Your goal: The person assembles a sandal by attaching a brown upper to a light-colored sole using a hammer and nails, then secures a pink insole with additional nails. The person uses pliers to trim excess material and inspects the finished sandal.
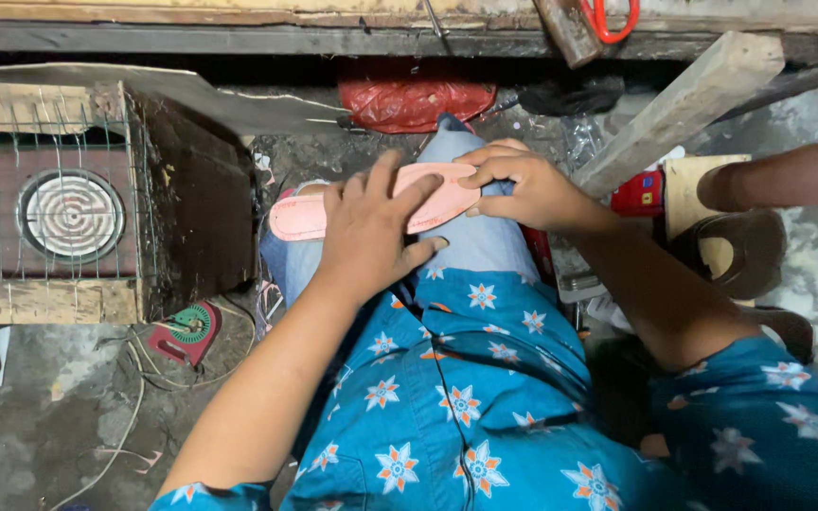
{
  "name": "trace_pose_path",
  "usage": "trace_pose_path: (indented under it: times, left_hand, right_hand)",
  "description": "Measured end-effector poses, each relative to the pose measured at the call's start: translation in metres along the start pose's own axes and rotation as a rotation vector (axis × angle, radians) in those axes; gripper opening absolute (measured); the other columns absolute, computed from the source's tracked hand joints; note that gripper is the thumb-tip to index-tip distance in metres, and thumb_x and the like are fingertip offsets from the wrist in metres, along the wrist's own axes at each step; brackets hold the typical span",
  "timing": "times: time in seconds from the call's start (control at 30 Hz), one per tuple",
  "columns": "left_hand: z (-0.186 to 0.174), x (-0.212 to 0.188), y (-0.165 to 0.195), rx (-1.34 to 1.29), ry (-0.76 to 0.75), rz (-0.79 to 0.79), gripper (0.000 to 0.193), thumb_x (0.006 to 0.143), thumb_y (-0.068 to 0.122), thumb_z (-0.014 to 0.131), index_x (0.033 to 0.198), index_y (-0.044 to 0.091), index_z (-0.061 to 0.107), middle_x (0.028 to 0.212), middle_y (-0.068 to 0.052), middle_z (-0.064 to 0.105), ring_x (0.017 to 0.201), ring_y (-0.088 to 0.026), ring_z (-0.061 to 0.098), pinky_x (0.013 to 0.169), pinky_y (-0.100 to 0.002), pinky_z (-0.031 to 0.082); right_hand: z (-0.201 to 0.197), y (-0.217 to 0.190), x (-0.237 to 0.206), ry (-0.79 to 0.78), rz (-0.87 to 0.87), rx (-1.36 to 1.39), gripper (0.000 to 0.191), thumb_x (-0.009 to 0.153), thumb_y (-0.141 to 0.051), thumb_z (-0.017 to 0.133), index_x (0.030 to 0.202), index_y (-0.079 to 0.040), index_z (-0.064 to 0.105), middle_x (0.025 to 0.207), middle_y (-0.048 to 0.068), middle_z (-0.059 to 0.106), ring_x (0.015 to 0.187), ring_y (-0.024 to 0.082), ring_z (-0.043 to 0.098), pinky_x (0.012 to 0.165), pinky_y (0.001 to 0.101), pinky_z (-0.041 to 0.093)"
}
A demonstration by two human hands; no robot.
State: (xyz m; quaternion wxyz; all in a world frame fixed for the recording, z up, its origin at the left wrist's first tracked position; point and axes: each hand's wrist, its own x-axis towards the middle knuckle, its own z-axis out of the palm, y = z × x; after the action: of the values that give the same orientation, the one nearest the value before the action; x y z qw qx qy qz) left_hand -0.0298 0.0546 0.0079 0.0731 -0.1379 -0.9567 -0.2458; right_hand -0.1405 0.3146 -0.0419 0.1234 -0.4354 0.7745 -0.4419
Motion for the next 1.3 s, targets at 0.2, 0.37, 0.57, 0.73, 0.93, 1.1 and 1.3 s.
trace_pose_path:
  times: [0.2,0.37,0.57,0.73,0.93,1.1,1.3]
  left_hand:
    - [0.000,0.021,-0.011,-0.200,-0.055,0.095,0.053,0.066,0.033,0.087,0.113,0.014,0.073,0.137,-0.014,0.057,0.127,-0.035,0.053,0.100,-0.050,0.040]
    - [0.013,0.017,-0.012,-0.153,-0.039,0.073,0.052,0.064,0.030,0.086,0.112,0.015,0.074,0.134,-0.014,0.058,0.125,-0.033,0.054,0.101,-0.049,0.040]
    - [0.012,0.019,-0.015,-0.172,-0.029,0.075,0.055,0.061,0.032,0.088,0.112,0.014,0.075,0.133,-0.015,0.059,0.123,-0.032,0.055,0.099,-0.047,0.040]
    - [0.011,0.021,-0.013,-0.183,-0.010,0.064,0.054,0.062,0.032,0.088,0.111,0.013,0.076,0.133,-0.015,0.059,0.121,-0.032,0.055,0.098,-0.046,0.041]
    - [0.008,0.022,-0.014,-0.181,0.028,0.053,0.052,0.061,0.029,0.086,0.110,0.014,0.076,0.133,-0.016,0.059,0.122,-0.033,0.055,0.098,-0.046,0.041]
    - [0.007,0.024,-0.020,-0.196,0.062,0.057,0.050,0.061,0.025,0.085,0.109,0.014,0.076,0.134,-0.015,0.059,0.123,-0.032,0.056,0.098,-0.046,0.042]
    - [0.010,0.028,-0.027,-0.219,0.072,0.061,0.050,0.060,0.023,0.082,0.109,0.014,0.076,0.134,-0.016,0.059,0.120,-0.033,0.056,0.100,-0.046,0.042]
  right_hand:
    - [0.003,-0.001,0.005,0.014,-0.001,-0.027,0.033,0.076,-0.015,0.086,0.103,-0.008,0.071,0.131,0.012,0.068,0.125,0.031,0.060,0.109,0.0422,0.042]
    - [-0.003,-0.013,0.012,-0.054,0.030,-0.080,0.032,0.075,-0.017,0.086,0.101,-0.007,0.070,0.129,0.013,0.069,0.122,0.032,0.060,0.107,0.0431,0.042]
    - [-0.036,-0.026,0.064,-0.145,0.049,-0.240,0.023,0.083,-0.019,0.078,0.103,-0.010,0.074,0.106,0.010,0.071,0.105,0.030,0.064,0.093,0.0425,0.049]
    - [-0.050,-0.003,0.146,0.303,-0.108,-0.678,0.006,0.096,-0.014,0.076,0.099,-0.011,0.073,0.101,0.006,0.069,0.105,0.030,0.060,0.090,0.0452,0.043]
    - [-0.056,0.055,0.238,0.330,-0.141,-0.852,0.006,0.088,-0.013,0.077,0.094,-0.014,0.076,0.101,0.003,0.068,0.107,0.029,0.058,0.092,0.0459,0.037]
    - [-0.047,0.085,0.275,0.343,-0.036,-0.799,0.009,0.089,-0.015,0.078,0.097,-0.019,0.079,0.103,0.004,0.068,0.111,0.031,0.053,0.091,0.0473,0.034]
    - [-0.039,0.091,0.292,0.358,0.016,-0.707,0.008,0.088,-0.022,0.082,0.096,-0.022,0.080,0.100,0.004,0.067,0.113,0.033,0.050,0.092,0.0484,0.032]
